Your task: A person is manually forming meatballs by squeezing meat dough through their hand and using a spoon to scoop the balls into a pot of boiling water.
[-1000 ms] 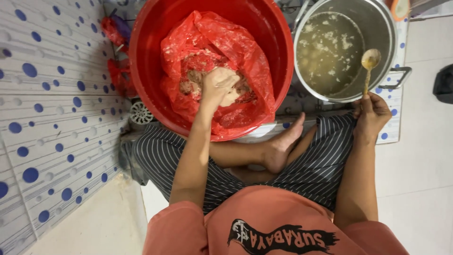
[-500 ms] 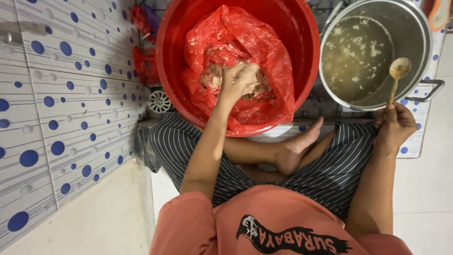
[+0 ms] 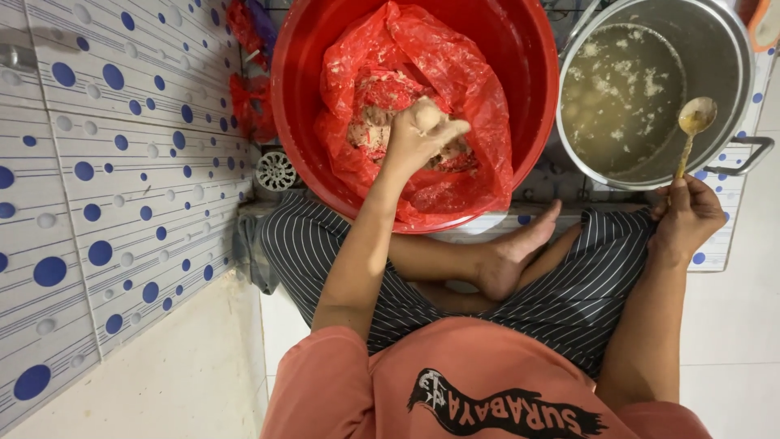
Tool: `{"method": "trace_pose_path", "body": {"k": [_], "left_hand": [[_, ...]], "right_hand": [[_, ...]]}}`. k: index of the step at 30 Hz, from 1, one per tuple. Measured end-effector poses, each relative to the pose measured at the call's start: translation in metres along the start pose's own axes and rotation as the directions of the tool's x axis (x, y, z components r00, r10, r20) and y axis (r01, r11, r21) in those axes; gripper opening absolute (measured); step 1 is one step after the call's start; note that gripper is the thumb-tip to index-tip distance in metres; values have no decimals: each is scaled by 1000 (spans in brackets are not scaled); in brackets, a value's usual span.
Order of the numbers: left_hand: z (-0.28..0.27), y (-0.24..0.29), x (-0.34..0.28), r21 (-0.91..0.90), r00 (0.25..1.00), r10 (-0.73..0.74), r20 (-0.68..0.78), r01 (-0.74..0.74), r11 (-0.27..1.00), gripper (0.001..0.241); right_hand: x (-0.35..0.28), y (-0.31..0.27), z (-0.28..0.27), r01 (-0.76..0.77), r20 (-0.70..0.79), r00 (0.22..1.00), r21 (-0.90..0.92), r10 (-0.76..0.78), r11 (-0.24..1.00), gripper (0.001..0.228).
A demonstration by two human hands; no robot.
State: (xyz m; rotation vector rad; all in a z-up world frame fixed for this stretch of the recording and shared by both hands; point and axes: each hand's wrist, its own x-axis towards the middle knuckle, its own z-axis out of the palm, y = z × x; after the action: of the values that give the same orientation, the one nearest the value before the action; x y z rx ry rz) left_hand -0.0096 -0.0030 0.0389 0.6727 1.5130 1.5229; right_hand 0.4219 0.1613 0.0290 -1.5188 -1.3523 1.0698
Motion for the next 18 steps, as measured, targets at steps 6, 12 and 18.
{"method": "trace_pose_path", "body": {"k": [6, 12, 18], "left_hand": [[-2, 4, 1, -65, 996, 32, 78, -27, 997, 43], [4, -7, 7, -104, 999, -14, 45, 19, 994, 19], [5, -38, 13, 34, 998, 29, -54, -27, 999, 17]], "right_hand": [[-13, -22, 8, -10, -11, 1000, 66, 11, 998, 8], [-31, -60, 38, 25, 73, 997, 153, -36, 988, 9], [-61, -97, 78, 57, 245, 966, 120, -85, 991, 8]]}}
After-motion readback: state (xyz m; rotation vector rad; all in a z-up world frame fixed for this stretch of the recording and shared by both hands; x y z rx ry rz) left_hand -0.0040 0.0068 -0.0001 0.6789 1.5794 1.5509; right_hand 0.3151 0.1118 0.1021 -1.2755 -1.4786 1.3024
